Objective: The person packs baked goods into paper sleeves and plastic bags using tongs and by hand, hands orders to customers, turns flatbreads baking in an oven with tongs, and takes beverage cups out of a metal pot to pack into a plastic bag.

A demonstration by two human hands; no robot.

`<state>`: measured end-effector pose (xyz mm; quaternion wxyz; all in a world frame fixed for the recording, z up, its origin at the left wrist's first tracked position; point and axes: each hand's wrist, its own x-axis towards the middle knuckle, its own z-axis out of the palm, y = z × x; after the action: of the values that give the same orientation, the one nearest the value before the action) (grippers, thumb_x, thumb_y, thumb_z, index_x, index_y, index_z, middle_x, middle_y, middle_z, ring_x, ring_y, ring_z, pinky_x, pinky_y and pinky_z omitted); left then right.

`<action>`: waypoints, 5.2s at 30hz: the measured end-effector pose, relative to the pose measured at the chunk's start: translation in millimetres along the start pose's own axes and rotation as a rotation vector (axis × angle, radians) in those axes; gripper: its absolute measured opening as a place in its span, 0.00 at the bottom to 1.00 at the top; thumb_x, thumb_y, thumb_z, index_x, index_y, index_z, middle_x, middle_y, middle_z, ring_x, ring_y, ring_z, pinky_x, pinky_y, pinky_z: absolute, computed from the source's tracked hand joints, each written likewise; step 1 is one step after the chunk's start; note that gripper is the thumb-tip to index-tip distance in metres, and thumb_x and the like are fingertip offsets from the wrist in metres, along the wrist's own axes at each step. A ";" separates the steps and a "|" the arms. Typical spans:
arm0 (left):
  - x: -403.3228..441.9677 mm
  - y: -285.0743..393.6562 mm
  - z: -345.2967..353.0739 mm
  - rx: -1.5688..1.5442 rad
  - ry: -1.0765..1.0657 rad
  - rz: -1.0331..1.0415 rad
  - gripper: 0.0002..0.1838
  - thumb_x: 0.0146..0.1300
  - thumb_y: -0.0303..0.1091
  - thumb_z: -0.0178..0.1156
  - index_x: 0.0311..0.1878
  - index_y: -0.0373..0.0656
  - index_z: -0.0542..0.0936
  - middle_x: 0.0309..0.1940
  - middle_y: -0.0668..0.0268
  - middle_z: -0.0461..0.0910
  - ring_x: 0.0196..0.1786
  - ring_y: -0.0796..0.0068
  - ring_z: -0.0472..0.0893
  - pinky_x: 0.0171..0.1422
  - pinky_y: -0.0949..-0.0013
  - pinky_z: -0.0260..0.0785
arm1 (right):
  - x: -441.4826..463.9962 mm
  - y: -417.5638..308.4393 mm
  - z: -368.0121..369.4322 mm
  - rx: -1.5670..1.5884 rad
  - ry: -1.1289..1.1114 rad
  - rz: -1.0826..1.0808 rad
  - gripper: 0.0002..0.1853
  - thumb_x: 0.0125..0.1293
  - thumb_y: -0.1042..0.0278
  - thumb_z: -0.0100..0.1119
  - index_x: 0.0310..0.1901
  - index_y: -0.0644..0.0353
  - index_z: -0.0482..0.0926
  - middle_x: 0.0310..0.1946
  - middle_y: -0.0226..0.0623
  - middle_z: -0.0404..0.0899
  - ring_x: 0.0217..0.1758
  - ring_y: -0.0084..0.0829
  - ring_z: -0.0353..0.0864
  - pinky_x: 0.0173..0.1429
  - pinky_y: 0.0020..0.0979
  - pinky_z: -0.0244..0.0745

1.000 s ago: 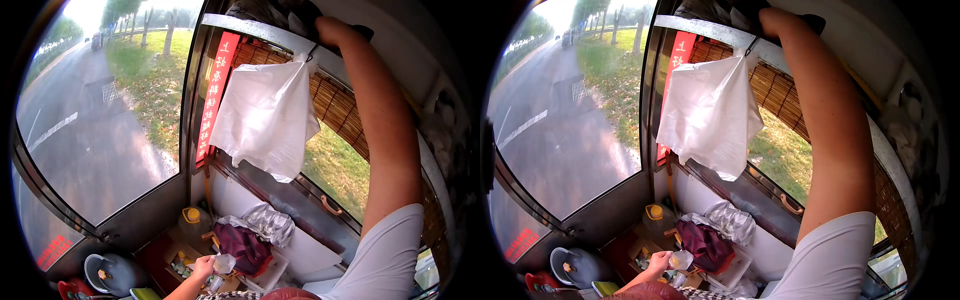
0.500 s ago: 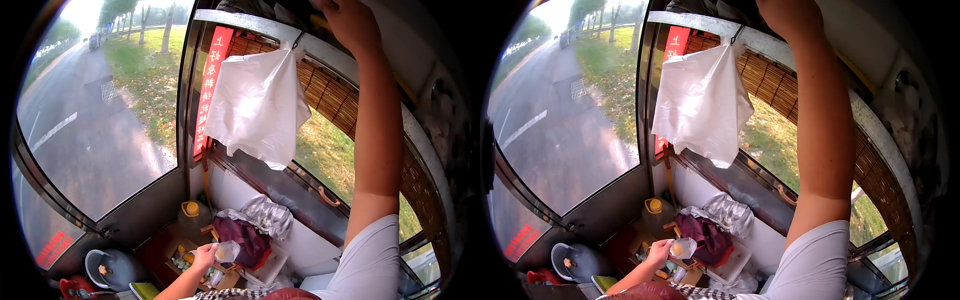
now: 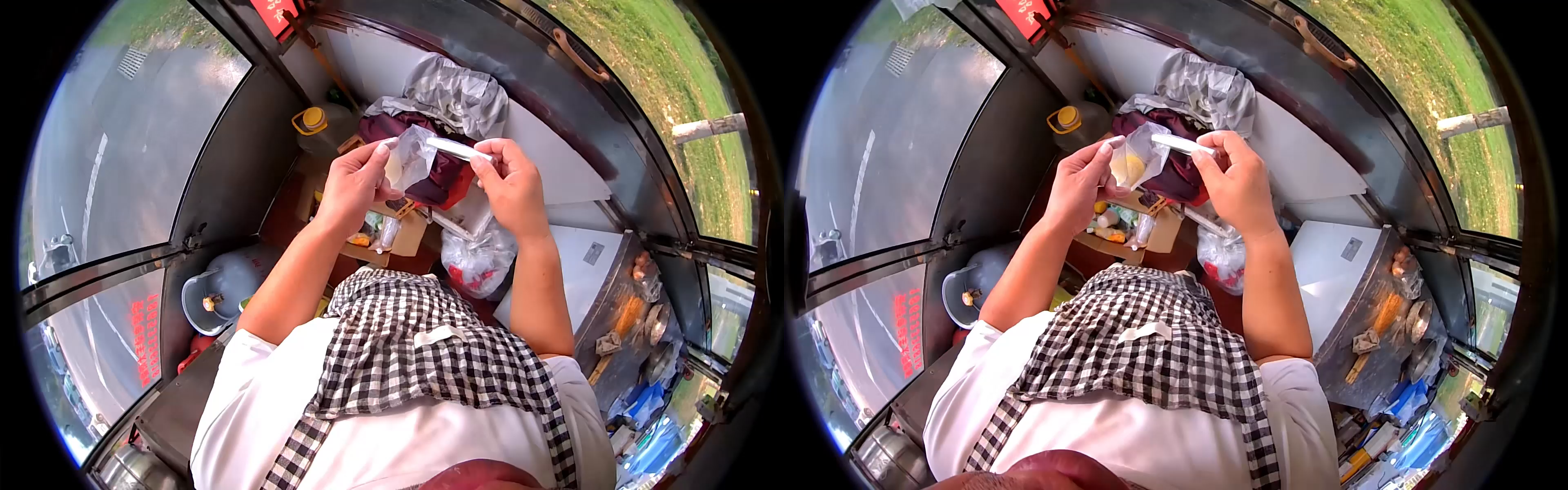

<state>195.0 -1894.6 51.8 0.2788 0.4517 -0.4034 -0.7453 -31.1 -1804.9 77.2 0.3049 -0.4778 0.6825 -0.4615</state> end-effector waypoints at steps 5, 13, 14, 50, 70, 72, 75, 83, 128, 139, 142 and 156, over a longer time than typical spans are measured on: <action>-6.9 -22.2 65.4 0.089 -0.119 -0.012 0.21 0.79 0.41 0.54 0.65 0.37 0.79 0.23 0.76 0.65 0.27 0.86 0.72 0.41 0.70 0.84 | -15.9 71.3 4.0 -0.184 -0.049 -0.219 0.18 0.67 0.65 0.68 0.57 0.60 0.83 0.42 0.41 0.86 0.34 0.29 0.83 0.44 0.32 0.79; -28.2 -54.6 161.4 0.080 -0.194 -0.040 0.21 0.79 0.41 0.54 0.64 0.36 0.79 0.24 0.75 0.70 0.25 0.86 0.74 0.42 0.70 0.84 | -69.0 122.3 -108.1 -0.492 0.345 -0.084 0.24 0.66 0.60 0.68 0.63 0.55 0.80 0.53 0.38 0.83 0.39 0.31 0.83 0.46 0.33 0.80; -32.9 -59.1 175.9 0.078 -0.224 -0.047 0.21 0.79 0.41 0.54 0.65 0.36 0.79 0.24 0.75 0.70 0.25 0.86 0.73 0.42 0.69 0.84 | -78.9 130.8 -123.0 -0.571 0.366 0.015 0.30 0.64 0.51 0.71 0.64 0.56 0.78 0.55 0.39 0.80 0.41 0.32 0.83 0.48 0.34 0.80; -176.3 -159.5 522.9 0.439 -1.169 0.067 0.22 0.81 0.38 0.51 0.68 0.32 0.74 0.20 0.78 0.61 0.23 0.87 0.61 0.34 0.72 0.73 | -418.1 127.0 -350.8 0.722 1.335 0.147 0.12 0.79 0.65 0.53 0.47 0.67 0.79 0.38 0.38 0.85 0.39 0.28 0.87 0.48 0.28 0.83; -299.2 -241.4 716.8 0.419 -1.570 0.136 0.19 0.80 0.38 0.53 0.64 0.36 0.79 0.21 0.78 0.61 0.24 0.89 0.63 0.37 0.72 0.79 | -600.5 115.4 -467.3 0.433 1.895 -0.087 0.09 0.80 0.65 0.51 0.46 0.62 0.75 0.42 0.37 0.85 0.40 0.29 0.88 0.48 0.28 0.79; -311.3 -245.6 729.8 0.435 -1.586 0.132 0.18 0.80 0.37 0.54 0.63 0.37 0.80 0.20 0.79 0.60 0.23 0.89 0.64 0.36 0.72 0.79 | -610.5 112.2 -476.8 0.374 1.941 -0.118 0.09 0.80 0.65 0.51 0.45 0.63 0.75 0.39 0.36 0.84 0.37 0.28 0.88 0.46 0.28 0.78; -325.4 -259.9 746.1 0.444 -1.594 0.054 0.17 0.79 0.37 0.54 0.63 0.37 0.81 0.20 0.79 0.59 0.23 0.88 0.64 0.35 0.73 0.79 | -629.4 116.6 -489.7 0.394 1.933 -0.138 0.08 0.79 0.63 0.54 0.45 0.59 0.76 0.41 0.36 0.85 0.38 0.25 0.86 0.48 0.28 0.80; -368.3 -317.0 796.9 0.454 -1.479 0.061 0.19 0.80 0.39 0.53 0.62 0.36 0.81 0.18 0.78 0.60 0.21 0.86 0.62 0.32 0.73 0.76 | -689.6 164.4 -545.2 0.515 1.771 -0.146 0.09 0.80 0.62 0.53 0.45 0.58 0.75 0.40 0.35 0.86 0.37 0.23 0.85 0.48 0.27 0.79; -814.1 -610.1 865.4 0.768 -2.348 1.149 0.30 0.68 0.24 0.59 0.73 0.39 0.69 0.50 0.50 0.84 0.51 0.49 0.85 0.53 0.55 0.78 | -1147.7 155.1 -519.9 1.128 1.965 -0.349 0.11 0.72 0.67 0.61 0.51 0.56 0.72 0.37 0.30 0.79 0.28 0.20 0.74 0.33 0.25 0.67; -861.9 -722.6 885.5 0.760 -2.762 0.633 0.31 0.69 0.28 0.62 0.74 0.39 0.68 0.61 0.50 0.76 0.56 0.56 0.83 0.60 0.62 0.77 | -1302.9 86.7 -431.1 0.446 2.719 -0.207 0.12 0.73 0.68 0.60 0.53 0.61 0.73 0.44 0.37 0.83 0.28 0.20 0.76 0.33 0.24 0.72; -855.8 -765.5 901.3 0.800 -2.827 0.740 0.30 0.68 0.28 0.62 0.73 0.37 0.69 0.61 0.50 0.76 0.53 0.59 0.84 0.57 0.64 0.79 | -1348.2 51.4 -400.2 0.181 2.897 -0.136 0.11 0.74 0.69 0.59 0.52 0.63 0.73 0.47 0.40 0.83 0.28 0.21 0.75 0.33 0.24 0.71; -873.1 -957.6 841.2 1.698 -2.592 0.882 0.31 0.66 0.33 0.64 0.71 0.34 0.71 0.56 0.48 0.81 0.50 0.59 0.85 0.58 0.62 0.77 | -1615.7 -81.5 -205.3 -0.468 3.306 -0.084 0.18 0.72 0.68 0.62 0.56 0.69 0.74 0.50 0.51 0.79 0.31 0.25 0.77 0.36 0.26 0.75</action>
<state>-228.6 -422.6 -149.6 0.3694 0.5808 0.7240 0.0447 400.9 -236.6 191.9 0.7806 -0.4421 -0.2852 0.3374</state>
